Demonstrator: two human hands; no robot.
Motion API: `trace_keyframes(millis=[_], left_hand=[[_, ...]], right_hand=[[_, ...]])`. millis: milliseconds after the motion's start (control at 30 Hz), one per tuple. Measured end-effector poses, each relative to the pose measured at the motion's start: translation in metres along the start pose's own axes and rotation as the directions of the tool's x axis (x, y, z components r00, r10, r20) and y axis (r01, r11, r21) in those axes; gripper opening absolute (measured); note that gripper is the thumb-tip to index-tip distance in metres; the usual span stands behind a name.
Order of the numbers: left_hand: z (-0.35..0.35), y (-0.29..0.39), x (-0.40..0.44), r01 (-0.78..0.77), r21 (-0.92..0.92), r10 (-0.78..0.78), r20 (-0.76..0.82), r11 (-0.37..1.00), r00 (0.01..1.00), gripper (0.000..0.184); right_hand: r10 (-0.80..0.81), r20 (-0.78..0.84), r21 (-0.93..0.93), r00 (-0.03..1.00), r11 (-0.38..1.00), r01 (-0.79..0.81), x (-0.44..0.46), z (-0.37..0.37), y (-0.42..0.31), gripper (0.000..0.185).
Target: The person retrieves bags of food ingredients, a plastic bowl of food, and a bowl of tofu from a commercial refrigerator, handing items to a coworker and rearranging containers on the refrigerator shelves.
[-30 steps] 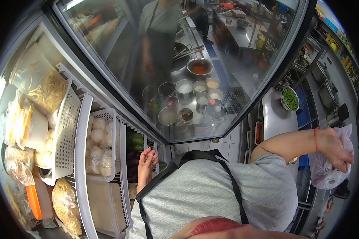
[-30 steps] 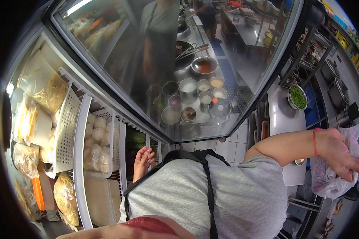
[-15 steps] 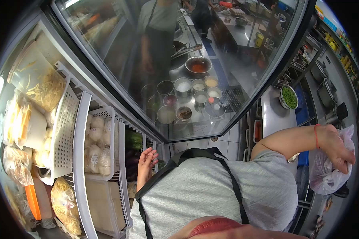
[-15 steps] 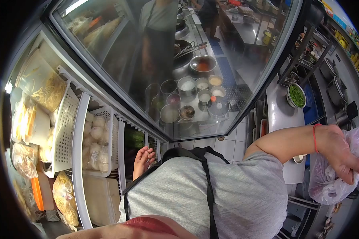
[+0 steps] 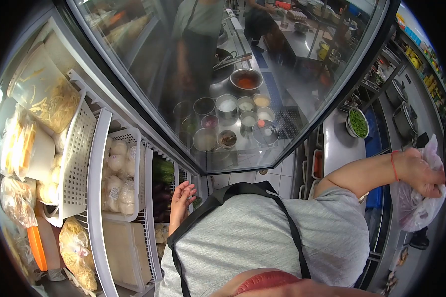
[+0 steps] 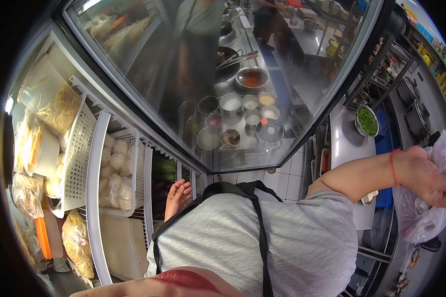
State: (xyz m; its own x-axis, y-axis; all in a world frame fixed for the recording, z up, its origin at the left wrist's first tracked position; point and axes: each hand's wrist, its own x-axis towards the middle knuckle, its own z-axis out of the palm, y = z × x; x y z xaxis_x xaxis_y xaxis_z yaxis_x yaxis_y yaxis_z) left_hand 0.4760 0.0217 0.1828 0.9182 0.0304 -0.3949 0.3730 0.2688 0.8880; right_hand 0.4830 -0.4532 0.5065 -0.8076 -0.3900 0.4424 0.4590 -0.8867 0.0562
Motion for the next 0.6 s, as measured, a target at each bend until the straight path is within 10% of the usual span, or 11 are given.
trace_keyframes(millis=[300, 600], left_hand=[[-0.001, 0.000, 0.000, 0.007, -0.105, -0.001, 0.061, 0.994, 0.998, 0.037], [-0.006, -0.002, -0.003, -0.027, -0.094, 0.029, 0.018, 0.995, 0.999, 0.037]], right_hand=[[0.401, 0.023, 0.097, 0.916, 0.911, -0.402, -0.004, -0.012, 0.017, 0.020], [0.370, -0.013, -0.051, 0.929, 0.928, -0.370, -0.029, 0.005, 0.055, 0.018]])
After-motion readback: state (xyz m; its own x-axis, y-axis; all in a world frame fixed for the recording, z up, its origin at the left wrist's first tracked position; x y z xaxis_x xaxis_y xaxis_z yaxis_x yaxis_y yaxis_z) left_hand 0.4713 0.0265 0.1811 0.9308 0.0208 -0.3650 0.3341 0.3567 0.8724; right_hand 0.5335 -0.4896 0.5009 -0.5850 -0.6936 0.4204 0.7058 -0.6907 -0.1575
